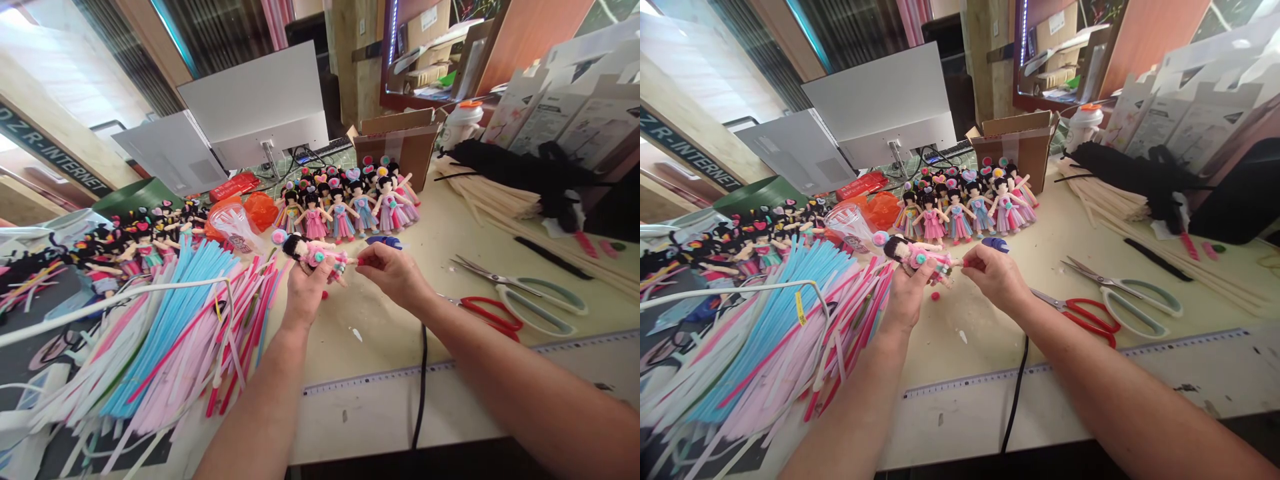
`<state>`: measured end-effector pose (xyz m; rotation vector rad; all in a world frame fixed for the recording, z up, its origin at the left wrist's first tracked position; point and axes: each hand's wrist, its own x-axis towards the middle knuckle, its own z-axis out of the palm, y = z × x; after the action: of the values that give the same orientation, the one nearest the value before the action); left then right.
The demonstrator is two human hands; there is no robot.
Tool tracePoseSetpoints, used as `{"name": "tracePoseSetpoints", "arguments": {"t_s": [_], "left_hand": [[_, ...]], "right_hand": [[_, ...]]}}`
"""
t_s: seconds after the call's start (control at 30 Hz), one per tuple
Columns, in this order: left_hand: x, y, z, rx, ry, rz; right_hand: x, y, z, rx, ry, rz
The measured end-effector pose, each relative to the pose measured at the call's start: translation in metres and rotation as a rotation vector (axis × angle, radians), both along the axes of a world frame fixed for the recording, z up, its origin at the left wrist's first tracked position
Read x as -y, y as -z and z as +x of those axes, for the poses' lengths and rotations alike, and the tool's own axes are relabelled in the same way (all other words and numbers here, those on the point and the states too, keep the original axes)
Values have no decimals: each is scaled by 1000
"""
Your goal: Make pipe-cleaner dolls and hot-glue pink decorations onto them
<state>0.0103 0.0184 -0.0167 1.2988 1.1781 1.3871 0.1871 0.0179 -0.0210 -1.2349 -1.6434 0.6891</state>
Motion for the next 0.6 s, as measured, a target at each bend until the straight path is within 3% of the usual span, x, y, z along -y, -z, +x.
{"name": "tracePoseSetpoints", "arguments": {"t_s": [0.6], "left_hand": [[-1,-5,3,180,18,-68]], "right_hand": [[0,-1,0,-25,-13,-11]]}}
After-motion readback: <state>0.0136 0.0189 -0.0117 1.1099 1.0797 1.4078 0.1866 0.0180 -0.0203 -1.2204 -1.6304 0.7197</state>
